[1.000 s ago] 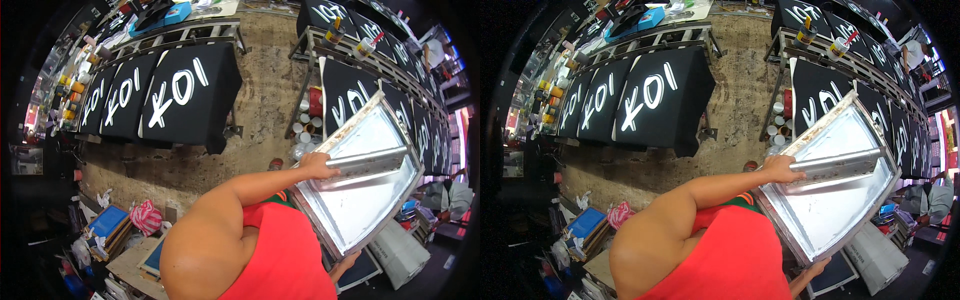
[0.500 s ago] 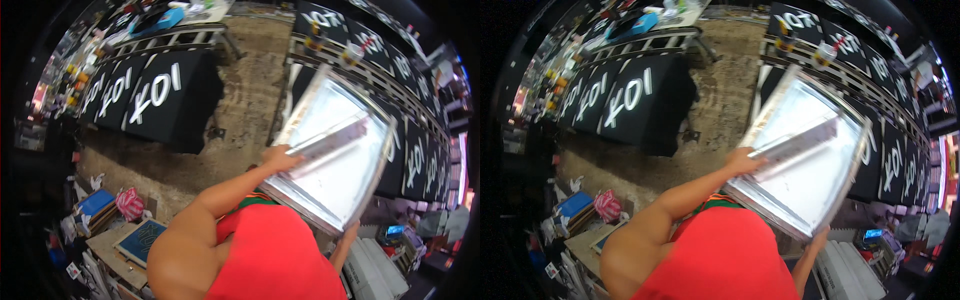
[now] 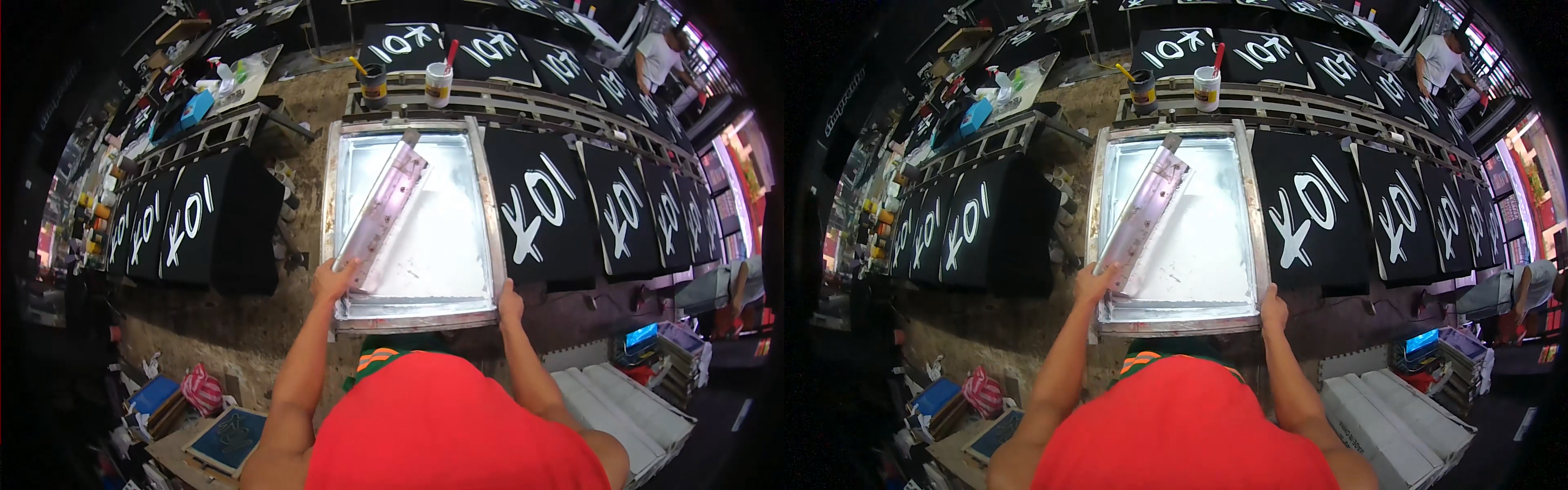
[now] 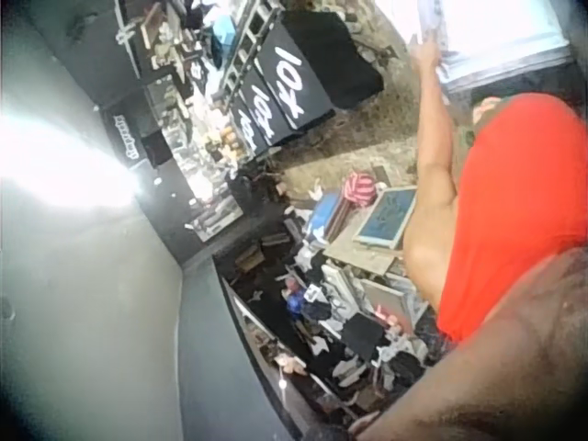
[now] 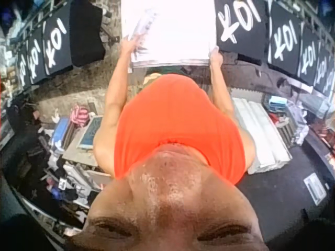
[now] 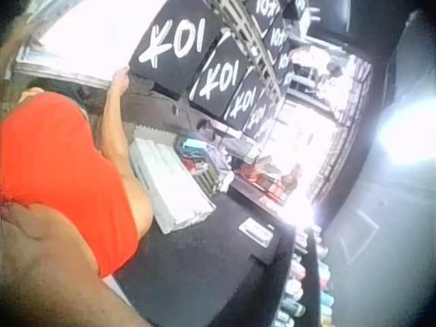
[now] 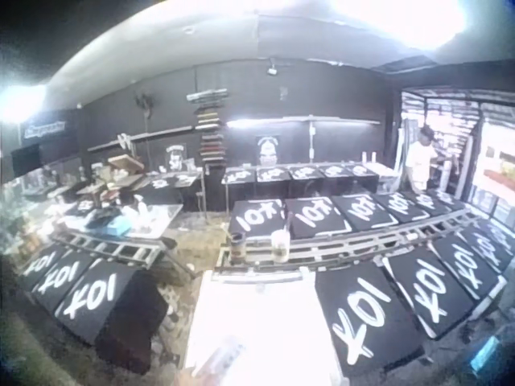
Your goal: Performing screen printing on several black t-shirts using white ink.
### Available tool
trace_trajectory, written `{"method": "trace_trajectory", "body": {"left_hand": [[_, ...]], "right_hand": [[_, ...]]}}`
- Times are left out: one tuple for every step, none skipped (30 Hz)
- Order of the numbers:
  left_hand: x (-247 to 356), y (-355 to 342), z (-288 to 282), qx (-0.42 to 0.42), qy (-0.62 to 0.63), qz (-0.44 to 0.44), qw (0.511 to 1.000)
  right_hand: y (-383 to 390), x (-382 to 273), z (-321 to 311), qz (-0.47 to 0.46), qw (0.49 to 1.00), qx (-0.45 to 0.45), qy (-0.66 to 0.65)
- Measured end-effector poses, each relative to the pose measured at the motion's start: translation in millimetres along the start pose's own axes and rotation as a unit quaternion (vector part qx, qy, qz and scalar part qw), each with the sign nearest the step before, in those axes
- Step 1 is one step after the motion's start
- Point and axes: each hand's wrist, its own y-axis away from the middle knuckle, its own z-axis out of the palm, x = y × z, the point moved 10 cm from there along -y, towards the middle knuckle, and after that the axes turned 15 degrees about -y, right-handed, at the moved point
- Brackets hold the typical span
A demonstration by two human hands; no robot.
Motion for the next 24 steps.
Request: {"method": "trace_trajectory", "body": {"left_hand": [[4.7, -2.6, -1.7, 0.001, 0.000, 0.002, 1.000], [9.9, -6.2, -6.7, 0.019, -0.021, 0.002, 1.000], [11.8, -12.1, -15.3, 0.039, -0.043, 0.000, 0.998], [15.1, -20.2, -18.8, 0.042, -0.049, 0.009, 0.998], [17.4, -26.0, -19.9, 0.044, -0.048, 0.011, 0.998], [18.5, -35.1, -18.9, 0.027, -0.044, 0.011, 0.999], [19.2, -44.5, -17.2, 0.009, -0.039, 0.010, 0.999], [21.3, -54.0, -17.8, 0.010, -0.039, 0.014, 0.999], [24.6, -61.9, -14.7, 0.010, -0.040, 0.021, 0.999], [24.4, -69.0, -12.6, 0.011, -0.041, 0.027, 0.999], [22.1, -74.9, -9.3, 0.007, -0.043, 0.030, 0.999], [27.3, -78.1, -5.6, -0.003, -0.029, 0.032, 0.999], [32.7, -81.5, -1.4, -0.014, -0.015, 0.034, 0.999], [34.4, -82.8, 0.0, -0.018, -0.017, 0.037, 0.999], [25.6, -92.1, 5.6, -0.020, -0.016, 0.037, 0.999], [11.3, -100.2, 10.7, 0.003, -0.022, 0.035, 0.999], [-4.5, -106.2, 15.3, 0.026, -0.029, 0.032, 0.999], [-1.4, -109.2, 17.6, 0.021, -0.027, 0.035, 0.999], [1.4, -110.8, 26.3, -0.012, -0.022, 0.036, 0.999], [3.5, -110.3, 35.1, -0.044, -0.018, 0.036, 0.998], [3.6, -110.4, 36.1, -0.045, -0.017, 0.036, 0.998], [2.7, -108.5, 40.2, -0.057, -0.020, 0.034, 0.998], [1.6, -108.0, 43.8, -0.070, -0.024, 0.031, 0.997], [3.1, -107.1, 42.2, -0.069, -0.032, 0.021, 0.997]], "right_hand": [[-3.7, -2.4, 3.4, -0.001, 1.000, 0.001, -0.001], [-6.5, -5.7, 7.0, -0.005, 1.000, 0.007, 0.000], [-6.3, -13.7, 14.2, -0.011, 1.000, 0.010, 0.001], [-5.2, -16.4, 18.5, 0.005, 1.000, 0.012, 0.000], [-2.3, -20.7, 21.1, 0.003, 1.000, 0.013, -0.002], [-1.3, -21.7, 26.6, 0.008, 1.000, 0.012, -0.006], [-1.2, -23.6, 32.1, 0.014, 1.000, 0.012, -0.010], [-5.0, -29.7, 35.2, 0.013, 1.000, 0.014, -0.013], [-12.7, -30.6, 36.3, 0.014, 1.000, 0.007, 0.002], [-16.2, -33.2, 38.9, 0.014, 1.000, -0.001, 0.017], [-18.7, -33.9, 39.4, 0.019, 1.000, 0.002, 0.016], [-18.8, -43.3, 31.3, -0.001, 1.000, 0.031, -0.002], [-15.5, -49.5, 24.2, -0.020, 0.998, 0.060, -0.018], [-7.9, -53.7, 21.2, -0.051, 0.993, 0.079, -0.073], [-9.4, -52.7, 23.8, -0.051, 0.993, 0.080, -0.072], [-17.2, -53.3, 26.1, -0.090, 0.992, 0.072, -0.041], [-22.3, -52.6, 32.1, -0.130, 0.989, 0.063, -0.009], [-24.2, -49.2, 35.1, -0.128, 0.989, 0.069, -0.007], [-25.4, -45.6, 36.6, -0.124, 0.989, 0.083, 0.021], [-26.5, -42.0, 36.6, -0.121, 0.987, 0.095, 0.049], [-24.7, -43.7, 40.3, -0.120, 0.987, 0.096, 0.050], [-23.2, -41.5, 40.9, -0.102, 0.987, 0.105, 0.063], [-22.7, -39.6, 42.7, -0.082, 0.987, 0.115, 0.076], [-24.7, -38.5, 42.3, -0.077, 0.987, 0.115, 0.081]]}}
